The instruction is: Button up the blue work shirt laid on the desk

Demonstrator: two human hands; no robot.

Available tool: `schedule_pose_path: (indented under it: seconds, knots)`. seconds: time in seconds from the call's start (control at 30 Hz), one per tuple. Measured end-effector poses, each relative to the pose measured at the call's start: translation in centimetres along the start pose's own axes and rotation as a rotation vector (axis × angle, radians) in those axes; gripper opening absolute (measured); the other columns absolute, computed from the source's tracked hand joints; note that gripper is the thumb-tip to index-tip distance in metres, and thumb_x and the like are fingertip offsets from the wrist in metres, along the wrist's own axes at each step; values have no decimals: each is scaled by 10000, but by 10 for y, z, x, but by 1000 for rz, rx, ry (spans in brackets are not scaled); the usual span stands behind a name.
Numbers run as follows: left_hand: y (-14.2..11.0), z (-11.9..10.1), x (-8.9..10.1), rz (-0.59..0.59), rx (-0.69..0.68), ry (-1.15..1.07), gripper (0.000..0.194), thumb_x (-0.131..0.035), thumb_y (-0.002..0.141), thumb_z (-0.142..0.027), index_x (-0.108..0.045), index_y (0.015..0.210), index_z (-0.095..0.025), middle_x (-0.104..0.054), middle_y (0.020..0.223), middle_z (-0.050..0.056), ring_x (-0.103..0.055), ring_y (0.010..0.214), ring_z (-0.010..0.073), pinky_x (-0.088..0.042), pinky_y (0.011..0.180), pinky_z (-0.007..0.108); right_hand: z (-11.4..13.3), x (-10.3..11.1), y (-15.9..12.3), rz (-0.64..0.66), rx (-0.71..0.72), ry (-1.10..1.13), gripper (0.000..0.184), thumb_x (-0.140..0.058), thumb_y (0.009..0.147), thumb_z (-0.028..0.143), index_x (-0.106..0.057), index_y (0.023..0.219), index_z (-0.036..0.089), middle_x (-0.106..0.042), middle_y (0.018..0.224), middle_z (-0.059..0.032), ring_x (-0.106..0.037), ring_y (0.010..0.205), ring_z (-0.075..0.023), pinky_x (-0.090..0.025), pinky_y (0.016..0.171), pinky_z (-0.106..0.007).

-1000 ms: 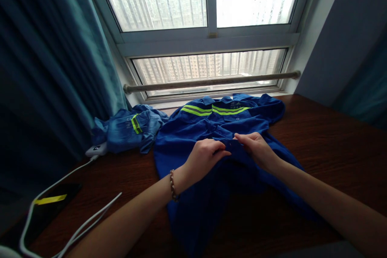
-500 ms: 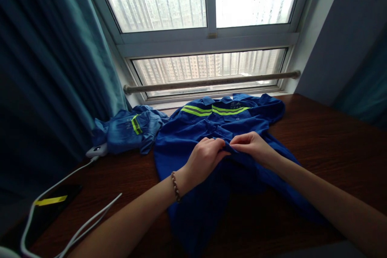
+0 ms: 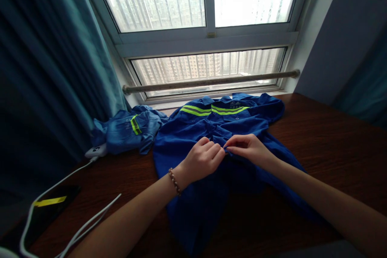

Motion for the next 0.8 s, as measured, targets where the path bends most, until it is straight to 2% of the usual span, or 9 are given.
schedule_pose_path:
  seconds: [0.13, 0.27, 0.4, 0.53, 0.67, 0.8]
  knots:
    - [-5, -6, 4, -48, -65, 34, 153, -375, 868, -119, -522, 824, -122, -488, 617, 7, -449, 576, 123, -348, 607, 298, -10, -1, -1, -14, -91, 102, 254, -683, 652, 342, -678, 826, 156, -664, 815, -29, -590, 774, -171, -449, 737, -300]
    - [-9, -8, 4, -83, -98, 23, 133, -389, 855, -115, -520, 877, -112, -512, 641, 18, -469, 587, 130, -356, 606, 311, -19, -4, -5, -26, -186, 191, 278, -698, 636, 351, -686, 835, 156, -669, 815, -34, -594, 736, -157, -449, 701, -281]
    - [-11, -9, 4, -106, -104, 35, 101, -429, 835, -111, -522, 873, -98, -512, 641, 23, -464, 585, 131, -347, 595, 314, -14, -4, -5, -31, -148, 169, 232, -679, 665, 351, -679, 793, 159, -660, 764, -15, -576, 694, -132, -431, 655, -244]
    - [-8, -8, 1, -77, -72, 43, 118, -412, 851, -123, -516, 797, -116, -485, 615, 10, -436, 561, 123, -328, 577, 305, -2, 1, -3, -66, -30, -29, 227, -631, 712, 375, -643, 721, 148, -626, 695, -12, -544, 658, -136, -416, 611, -244]
    - [-2, -14, -4, 11, -69, 55, 196, -358, 868, -113, -497, 732, -136, -466, 610, 9, -432, 560, 122, -310, 572, 303, 10, 4, -8, -180, 88, -355, 228, -571, 769, 351, -566, 645, 160, -567, 618, -9, -502, 590, -133, -383, 547, -248]
    - [0, -26, -3, 62, -121, 75, 220, -356, 850, -81, -467, 673, -149, -455, 596, 7, -417, 540, 124, -283, 543, 304, 26, -10, -17, -199, 298, -665, 163, -462, 834, 235, -483, 684, 173, -519, 671, -23, -483, 616, -135, -377, 573, -260]
Point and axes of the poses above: each hand's wrist, its own y-axis towards the middle knuckle, its own x-axis out of the back of the hand, z = x × y, the point moved 9 cm from there along y, towards the middle knuckle
